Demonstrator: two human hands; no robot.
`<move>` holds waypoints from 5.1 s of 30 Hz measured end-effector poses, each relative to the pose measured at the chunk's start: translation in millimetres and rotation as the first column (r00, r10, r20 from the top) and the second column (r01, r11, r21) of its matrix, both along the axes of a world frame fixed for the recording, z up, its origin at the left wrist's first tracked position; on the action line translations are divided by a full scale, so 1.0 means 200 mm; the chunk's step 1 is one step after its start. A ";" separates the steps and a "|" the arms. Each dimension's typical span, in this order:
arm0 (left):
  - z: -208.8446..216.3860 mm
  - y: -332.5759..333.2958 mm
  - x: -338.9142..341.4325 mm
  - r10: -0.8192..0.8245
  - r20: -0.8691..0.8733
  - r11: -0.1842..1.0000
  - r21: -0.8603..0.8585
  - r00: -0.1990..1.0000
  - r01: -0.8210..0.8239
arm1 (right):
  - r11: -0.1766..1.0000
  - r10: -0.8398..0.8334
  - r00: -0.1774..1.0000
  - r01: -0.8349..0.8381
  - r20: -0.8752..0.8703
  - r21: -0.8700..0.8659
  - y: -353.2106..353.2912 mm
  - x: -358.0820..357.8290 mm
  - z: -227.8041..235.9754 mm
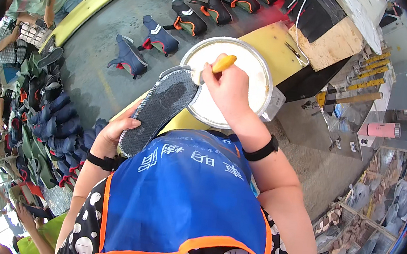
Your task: Applying white adhesive to the soles of shoes using a brush on a manufacturing assembly line.
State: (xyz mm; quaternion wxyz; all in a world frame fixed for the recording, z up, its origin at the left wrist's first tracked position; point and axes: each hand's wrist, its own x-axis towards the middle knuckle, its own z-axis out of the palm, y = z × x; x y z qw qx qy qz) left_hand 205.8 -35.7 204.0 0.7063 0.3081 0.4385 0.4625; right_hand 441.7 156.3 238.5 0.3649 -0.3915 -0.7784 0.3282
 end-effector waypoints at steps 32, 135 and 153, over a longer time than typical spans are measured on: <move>-0.07 -0.15 -0.03 0.122 0.038 0.992 0.008 0.992 -0.123 | 0.993 0.034 0.999 -0.029 0.043 -0.112 0.07 -0.21 0.02; 0.11 -0.30 -0.17 0.259 -0.070 0.936 -0.227 0.963 -0.268 | 0.981 -0.146 0.988 0.138 -0.051 -0.137 0.04 0.17 -0.44; 0.08 0.26 0.09 -0.238 -0.104 0.933 -0.301 0.966 0.197 | 0.891 0.376 0.927 -0.359 -0.007 0.278 -0.06 0.21 0.04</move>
